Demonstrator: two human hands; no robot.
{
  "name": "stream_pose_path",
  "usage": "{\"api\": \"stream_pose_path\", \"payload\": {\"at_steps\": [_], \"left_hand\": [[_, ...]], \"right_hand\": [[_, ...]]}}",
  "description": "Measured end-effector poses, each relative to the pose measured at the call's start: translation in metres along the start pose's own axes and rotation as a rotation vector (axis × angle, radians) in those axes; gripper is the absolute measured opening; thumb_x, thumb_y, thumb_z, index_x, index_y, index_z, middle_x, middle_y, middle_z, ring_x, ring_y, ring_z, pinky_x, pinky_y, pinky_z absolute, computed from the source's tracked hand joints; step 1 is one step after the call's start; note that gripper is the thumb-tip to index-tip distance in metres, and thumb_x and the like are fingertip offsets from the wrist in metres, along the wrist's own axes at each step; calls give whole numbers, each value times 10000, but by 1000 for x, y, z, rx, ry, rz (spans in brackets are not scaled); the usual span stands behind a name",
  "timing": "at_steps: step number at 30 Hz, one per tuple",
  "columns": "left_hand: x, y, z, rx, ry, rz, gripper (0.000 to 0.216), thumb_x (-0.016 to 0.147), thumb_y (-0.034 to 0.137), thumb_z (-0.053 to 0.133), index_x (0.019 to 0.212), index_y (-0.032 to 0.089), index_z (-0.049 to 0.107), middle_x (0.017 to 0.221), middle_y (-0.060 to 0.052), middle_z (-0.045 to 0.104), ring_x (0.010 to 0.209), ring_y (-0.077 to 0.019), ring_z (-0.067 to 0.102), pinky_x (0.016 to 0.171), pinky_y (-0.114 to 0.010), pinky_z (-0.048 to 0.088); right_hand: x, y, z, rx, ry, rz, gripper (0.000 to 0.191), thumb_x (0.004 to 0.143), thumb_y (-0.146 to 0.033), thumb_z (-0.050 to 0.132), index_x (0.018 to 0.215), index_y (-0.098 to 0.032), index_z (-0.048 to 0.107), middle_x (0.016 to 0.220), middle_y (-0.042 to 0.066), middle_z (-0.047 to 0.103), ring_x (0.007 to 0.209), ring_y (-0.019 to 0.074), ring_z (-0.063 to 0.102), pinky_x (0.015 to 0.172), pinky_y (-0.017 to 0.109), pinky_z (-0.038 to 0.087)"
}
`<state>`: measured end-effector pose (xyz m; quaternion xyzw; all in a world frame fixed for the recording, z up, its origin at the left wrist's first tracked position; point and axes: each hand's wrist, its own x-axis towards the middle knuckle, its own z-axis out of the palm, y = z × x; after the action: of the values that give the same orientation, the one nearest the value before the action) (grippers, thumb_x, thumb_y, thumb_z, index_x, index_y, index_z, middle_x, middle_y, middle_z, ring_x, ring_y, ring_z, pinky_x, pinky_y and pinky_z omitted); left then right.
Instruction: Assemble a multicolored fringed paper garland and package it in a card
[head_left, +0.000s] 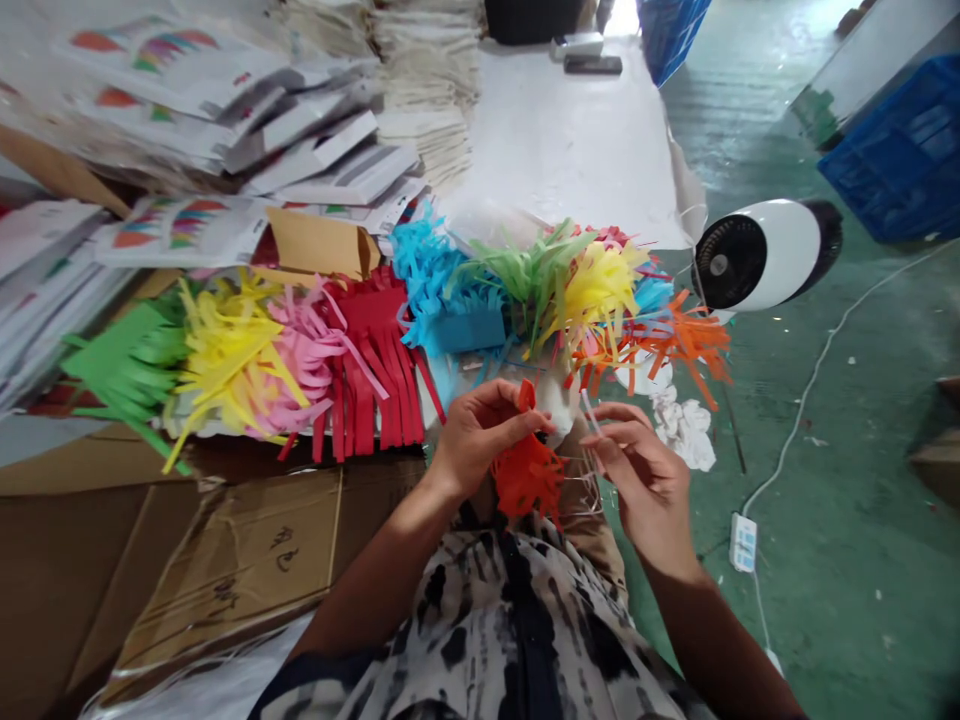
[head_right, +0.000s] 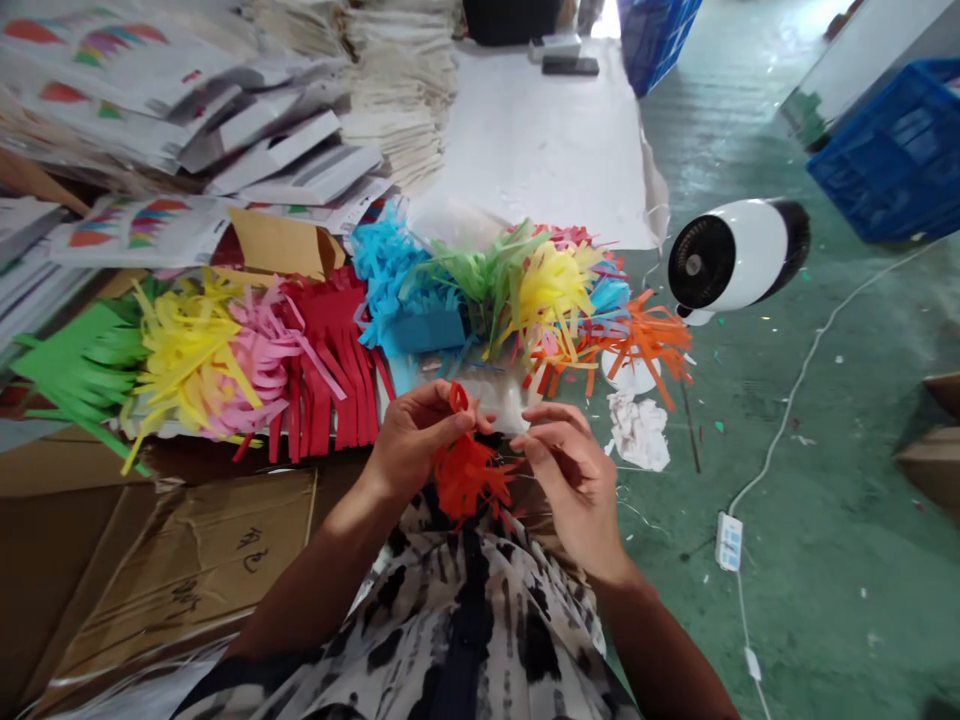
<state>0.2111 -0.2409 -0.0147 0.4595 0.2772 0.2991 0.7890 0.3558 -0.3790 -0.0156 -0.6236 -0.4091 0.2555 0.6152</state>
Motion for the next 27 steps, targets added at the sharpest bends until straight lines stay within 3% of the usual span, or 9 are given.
{"api": "stream_pose_path", "payload": {"at_steps": [2,5,13,22,27], "left_hand": [[3,1,-2,18,-5,-23,279,789,347,912,833,170,701,793,-44,794,757,-176,766,793,-295,601],[5,0,-3,27,-7,-59,301,774,373,921,838,163,715,769,-46,795,735,-185,772,765,-294,612],[7,-2,-7,11,-29,-128,334,715,366,955,808,163,706,735,-49,788,721,-212,787,761,-321,628],[10,1,-8,-104,-58,-197,288,715,323,940,780,151,719,677,-44,768,620,-159,730,684,-261,577],[9,2,-7,-111,-53,-217,289,721,335,929,788,153,714,655,-38,744,704,-190,751,723,-275,567]], "right_hand": [[6,-7,-3,-111,-31,-95,145,1007,-252,661,958,-304,787,1134,62,687,1174,241,632,951,411,549],[15,-11,-1,-168,-127,-148,150,1016,-238,646,959,-294,772,1075,63,700,1121,241,653,907,411,556],[26,4,0,-214,-191,-137,126,1019,-239,648,963,-276,755,1059,62,710,1089,238,657,913,422,554],[26,0,-5,-173,-211,-163,126,1002,-218,663,967,-289,761,1017,52,700,1056,240,652,885,417,556],[28,-1,-3,-183,-235,-163,125,1006,-207,660,959,-270,757,1044,52,682,1044,214,653,886,382,556]]}}
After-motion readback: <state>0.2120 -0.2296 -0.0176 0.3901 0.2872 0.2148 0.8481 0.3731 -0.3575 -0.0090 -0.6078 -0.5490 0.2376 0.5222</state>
